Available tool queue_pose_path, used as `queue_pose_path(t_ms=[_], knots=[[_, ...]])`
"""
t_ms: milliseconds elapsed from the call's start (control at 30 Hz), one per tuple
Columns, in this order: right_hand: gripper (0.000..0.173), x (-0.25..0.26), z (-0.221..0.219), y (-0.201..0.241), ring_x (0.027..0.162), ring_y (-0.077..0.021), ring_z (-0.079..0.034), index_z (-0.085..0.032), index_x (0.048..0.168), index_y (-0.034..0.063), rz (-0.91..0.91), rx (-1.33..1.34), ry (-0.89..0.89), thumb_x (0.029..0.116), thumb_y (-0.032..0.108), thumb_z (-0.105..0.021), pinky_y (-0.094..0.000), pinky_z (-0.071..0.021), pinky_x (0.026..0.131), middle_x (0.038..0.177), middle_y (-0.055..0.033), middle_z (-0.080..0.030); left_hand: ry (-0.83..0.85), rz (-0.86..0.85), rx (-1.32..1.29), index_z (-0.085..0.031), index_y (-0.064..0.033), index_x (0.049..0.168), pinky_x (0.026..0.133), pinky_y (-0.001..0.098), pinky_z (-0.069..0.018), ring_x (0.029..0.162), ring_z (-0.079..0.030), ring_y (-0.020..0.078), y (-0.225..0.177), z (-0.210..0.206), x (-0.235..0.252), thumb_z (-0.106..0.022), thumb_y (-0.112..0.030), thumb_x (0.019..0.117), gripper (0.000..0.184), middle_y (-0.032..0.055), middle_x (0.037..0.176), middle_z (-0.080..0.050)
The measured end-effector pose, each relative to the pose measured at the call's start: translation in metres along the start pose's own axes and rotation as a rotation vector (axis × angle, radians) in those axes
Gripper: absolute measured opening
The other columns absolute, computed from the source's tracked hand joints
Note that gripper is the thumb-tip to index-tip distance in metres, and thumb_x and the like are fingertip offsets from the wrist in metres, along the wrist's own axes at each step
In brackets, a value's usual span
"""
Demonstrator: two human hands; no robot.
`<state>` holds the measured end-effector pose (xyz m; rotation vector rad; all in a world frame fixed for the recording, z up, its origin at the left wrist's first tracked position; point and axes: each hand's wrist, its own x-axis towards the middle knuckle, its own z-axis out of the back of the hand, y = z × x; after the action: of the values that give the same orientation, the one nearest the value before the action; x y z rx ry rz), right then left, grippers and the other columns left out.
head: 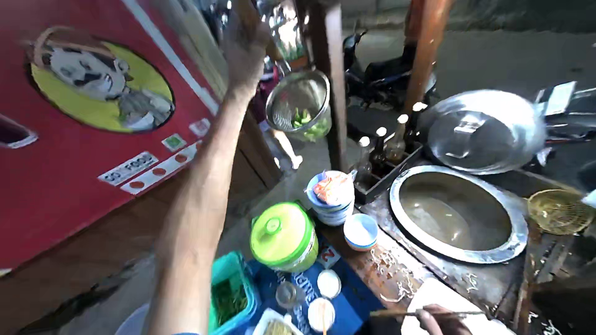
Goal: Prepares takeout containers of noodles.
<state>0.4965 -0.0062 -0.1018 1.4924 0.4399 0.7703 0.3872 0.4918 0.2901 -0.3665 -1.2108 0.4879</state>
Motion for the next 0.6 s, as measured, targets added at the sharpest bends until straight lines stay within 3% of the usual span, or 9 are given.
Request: queue_pose_path(t_ms=[67,133,167,267,300,367,433,500,600], knots=[[0.014,0.014,-0.008,0.023,0.082,-0.0043,-0.071,-0.066,0.11,-0.0029,0.018,0.097,0.008,0.0974,0.001,-0.059,-0.0269,-0.0627,0.079,0.095,0.0037,-0.074,0.006,-0.03,0.091,-0.063,0.0066,0.106,0.081,0.0269,-0.0567,0.085,-0.065,0.008,-0.019,0.038,-0.036,-0.065,-0.012,0.0974,0.02,0.0068,0.092,-0.065],[0.015,0.028,-0.015,0.043,0.083,-0.0052,-0.072,-0.068,0.11,0.0097,0.087,0.156,0.018,0.0995,0.007,-0.058,-0.0267,-0.063,0.078,0.097,0.0089,-0.075,0.008,-0.106,0.28,-0.065,-0.0044,0.083,0.068,0.0202,-0.0522,0.069,-0.059,-0.0005,-0.04,0.074,-0.088,-0.07,-0.012,0.0917,0.012,-0.0045,0.073,-0.058],[0.016,0.033,-0.019,0.054,0.082,-0.0063,-0.072,-0.069,0.11,0.0159,0.129,0.2,0.034,0.0999,0.01,-0.059,-0.0266,-0.0626,0.077,0.098,0.0096,-0.075,0.034,-0.122,0.378,-0.066,-0.0053,0.084,0.068,0.022,-0.0505,0.07,-0.058,0.0009,-0.048,0.09,-0.121,-0.069,-0.018,0.0929,0.016,-0.003,0.074,-0.059],[0.016,0.041,-0.041,0.09,0.083,-0.0082,-0.073,-0.07,0.114,0.0223,0.297,0.314,0.126,0.1021,0.016,-0.061,-0.0258,-0.0629,0.076,0.101,0.0085,-0.075,0.129,-0.175,0.549,-0.067,0.0045,0.111,0.083,0.0334,-0.0563,0.089,-0.069,0.013,-0.063,0.128,-0.22,-0.06,-0.035,0.1019,0.041,0.0134,0.096,-0.071],[0.016,0.036,-0.052,0.099,0.085,-0.0087,-0.073,-0.068,0.116,0.0213,0.355,0.33,0.167,0.1027,0.015,-0.06,-0.0257,-0.0632,0.077,0.103,0.0077,-0.075,0.163,-0.171,0.548,-0.064,0.0079,0.118,0.083,0.0339,-0.0583,0.091,-0.071,0.0144,-0.065,0.137,-0.256,-0.06,-0.033,0.1024,0.044,0.0164,0.1,-0.072],[0.019,0.019,-0.082,0.11,0.088,-0.0084,-0.073,-0.067,0.117,0.02,0.429,0.349,0.253,0.1023,0.011,-0.059,-0.0251,-0.0629,0.078,0.107,0.0074,-0.075,0.212,-0.151,0.535,-0.061,0.012,0.118,0.076,0.0346,-0.0586,0.084,-0.071,0.0184,-0.066,0.15,-0.323,-0.062,-0.025,0.1005,0.041,0.0206,0.095,-0.071],[0.018,-0.011,-0.119,0.103,0.09,-0.0086,-0.074,-0.069,0.116,0.0193,0.398,0.348,0.35,0.1026,0.013,-0.059,-0.0266,-0.0637,0.081,0.107,0.0077,-0.076,0.275,-0.091,0.519,-0.06,0.0096,0.115,0.066,0.0331,-0.0568,0.073,-0.068,0.0184,-0.063,0.161,-0.383,-0.06,-0.019,0.1007,0.031,0.0176,0.085,-0.069],[0.013,-0.051,-0.153,0.077,0.09,-0.0116,-0.075,-0.066,0.114,0.0113,0.267,0.325,0.448,0.1034,0.012,-0.058,-0.0308,-0.0648,0.083,0.106,0.0032,-0.076,0.336,0.006,0.49,-0.056,0.0074,0.116,0.057,0.0317,-0.0532,0.062,-0.064,0.0175,-0.055,0.172,-0.434,-0.055,-0.017,0.1027,0.027,0.0135,0.076,-0.065],[0.014,-0.115,-0.192,0.033,0.088,-0.0116,-0.074,-0.066,0.108,-0.0033,0.09,0.293,0.558,0.0999,0.006,-0.06,-0.0322,-0.0645,0.08,0.102,-0.005,-0.075,0.328,0.183,0.382,-0.052,0.0028,0.125,0.054,0.0276,-0.0519,0.059,-0.058,0.014,-0.048,0.186,-0.502,-0.055,-0.019,0.1045,0.03,0.0104,0.078,-0.06]])
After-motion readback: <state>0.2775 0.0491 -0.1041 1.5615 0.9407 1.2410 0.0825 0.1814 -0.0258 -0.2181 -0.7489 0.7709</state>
